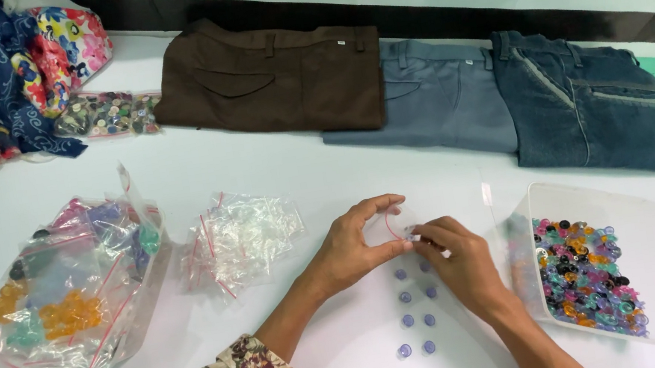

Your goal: Sorting small light blue buttons from a container and placing them into a small plastic bag

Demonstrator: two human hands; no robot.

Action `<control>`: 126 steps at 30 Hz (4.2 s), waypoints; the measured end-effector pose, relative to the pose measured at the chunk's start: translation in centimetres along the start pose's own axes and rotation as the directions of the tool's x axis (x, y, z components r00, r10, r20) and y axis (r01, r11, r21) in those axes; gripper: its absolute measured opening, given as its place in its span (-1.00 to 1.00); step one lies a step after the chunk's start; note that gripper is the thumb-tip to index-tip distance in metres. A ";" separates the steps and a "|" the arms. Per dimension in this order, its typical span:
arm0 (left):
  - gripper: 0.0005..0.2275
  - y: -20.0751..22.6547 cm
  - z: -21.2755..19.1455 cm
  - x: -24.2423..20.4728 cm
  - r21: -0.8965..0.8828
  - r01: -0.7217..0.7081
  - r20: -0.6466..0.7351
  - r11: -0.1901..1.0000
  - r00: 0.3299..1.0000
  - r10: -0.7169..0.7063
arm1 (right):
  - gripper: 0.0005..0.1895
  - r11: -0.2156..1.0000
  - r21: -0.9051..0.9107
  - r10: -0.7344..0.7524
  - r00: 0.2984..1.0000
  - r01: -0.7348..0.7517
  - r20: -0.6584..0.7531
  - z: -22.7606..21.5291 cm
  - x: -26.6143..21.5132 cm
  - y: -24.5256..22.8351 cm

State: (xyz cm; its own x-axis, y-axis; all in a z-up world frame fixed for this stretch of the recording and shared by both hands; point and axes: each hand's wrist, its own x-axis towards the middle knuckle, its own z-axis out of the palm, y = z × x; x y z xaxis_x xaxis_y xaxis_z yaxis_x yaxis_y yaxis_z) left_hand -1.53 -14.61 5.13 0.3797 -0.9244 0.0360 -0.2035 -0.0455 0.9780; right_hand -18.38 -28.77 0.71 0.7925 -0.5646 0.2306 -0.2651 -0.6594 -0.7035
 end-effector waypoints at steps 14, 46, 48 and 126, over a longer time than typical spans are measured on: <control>-0.44 -0.2 1.0 -0.1 0.068 0.004 0.062 0.998 0.998 -0.008 | -0.72 0.972 -0.020 -0.232 0.939 0.235 -0.254 -2.5 -0.7 -4.6; -0.44 -1.3 -0.8 0.2 0.017 -0.256 -0.097 0.966 0.962 0.257 | -0.83 0.992 -0.124 0.048 0.964 -0.016 0.261 -0.5 -1.1 -4.3; -0.44 -1.1 -0.6 0.0 0.007 -0.250 -0.071 0.968 0.966 0.249 | -0.79 0.998 -0.050 -0.041 0.999 0.042 0.024 -1.6 -0.8 -4.4; -0.45 -0.5 -0.7 0.1 0.033 -0.059 0.046 0.998 0.997 0.058 | -0.81 0.987 -0.123 0.130 0.956 -0.100 0.263 -5.5 -1.6 -7.3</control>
State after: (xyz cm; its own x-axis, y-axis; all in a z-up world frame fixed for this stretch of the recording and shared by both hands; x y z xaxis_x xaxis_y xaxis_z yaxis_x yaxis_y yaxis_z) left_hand -0.74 -14.36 4.81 0.3251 -0.9420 0.0829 -0.2553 -0.0030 0.9669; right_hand -20.74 -25.76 9.18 0.8677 -0.4948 -0.0479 -0.4089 -0.6555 -0.6349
